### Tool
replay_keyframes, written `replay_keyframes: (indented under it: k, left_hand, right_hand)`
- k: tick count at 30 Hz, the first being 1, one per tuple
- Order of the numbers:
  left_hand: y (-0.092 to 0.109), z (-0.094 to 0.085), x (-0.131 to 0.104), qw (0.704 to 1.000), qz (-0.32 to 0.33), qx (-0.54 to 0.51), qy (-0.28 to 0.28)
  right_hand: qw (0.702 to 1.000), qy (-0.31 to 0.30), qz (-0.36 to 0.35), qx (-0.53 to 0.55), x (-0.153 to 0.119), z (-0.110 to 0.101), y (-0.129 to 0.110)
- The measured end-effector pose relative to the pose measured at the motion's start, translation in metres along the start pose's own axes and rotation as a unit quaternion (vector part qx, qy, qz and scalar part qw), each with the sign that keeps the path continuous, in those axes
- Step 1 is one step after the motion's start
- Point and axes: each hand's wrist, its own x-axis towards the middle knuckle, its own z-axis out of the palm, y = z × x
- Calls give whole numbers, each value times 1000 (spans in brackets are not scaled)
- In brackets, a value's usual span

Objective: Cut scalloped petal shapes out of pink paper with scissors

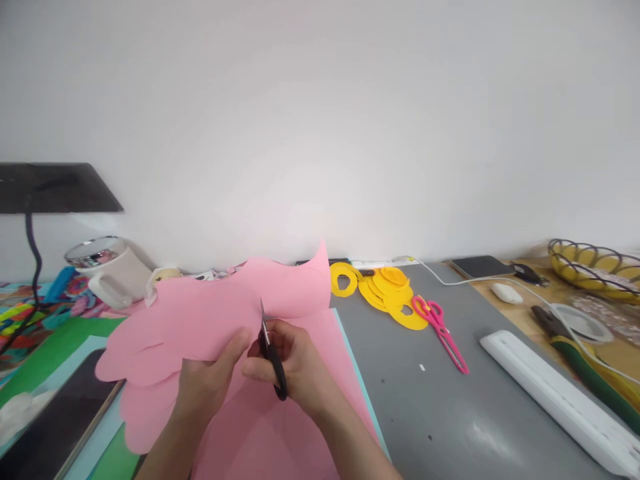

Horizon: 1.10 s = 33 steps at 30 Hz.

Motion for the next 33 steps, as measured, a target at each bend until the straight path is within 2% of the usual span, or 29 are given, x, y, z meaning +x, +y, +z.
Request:
replay_keyframes:
  k: [9, 15, 21, 28, 33]
  left_hand:
    - [4, 0, -1, 1000, 3, 10, -26]
    - [3, 1, -1, 1000, 20, 12, -4]
    - [4, 2, -2, 1000, 7, -1, -7]
    - [8, 5, -2, 999, 23, -38, 8]
    - [12, 4, -2, 999, 24, -37, -3]
  right_hand:
    - [1000, 19, 8, -18, 1, 2, -2]
    - [1000, 19, 5, -10, 1, 2, -2]
    - [1000, 19, 1, -13, 1, 2, 0]
    - [999, 25, 16, -16, 0, 3, -1]
    - [1000, 20, 2, -7, 0, 3, 0]
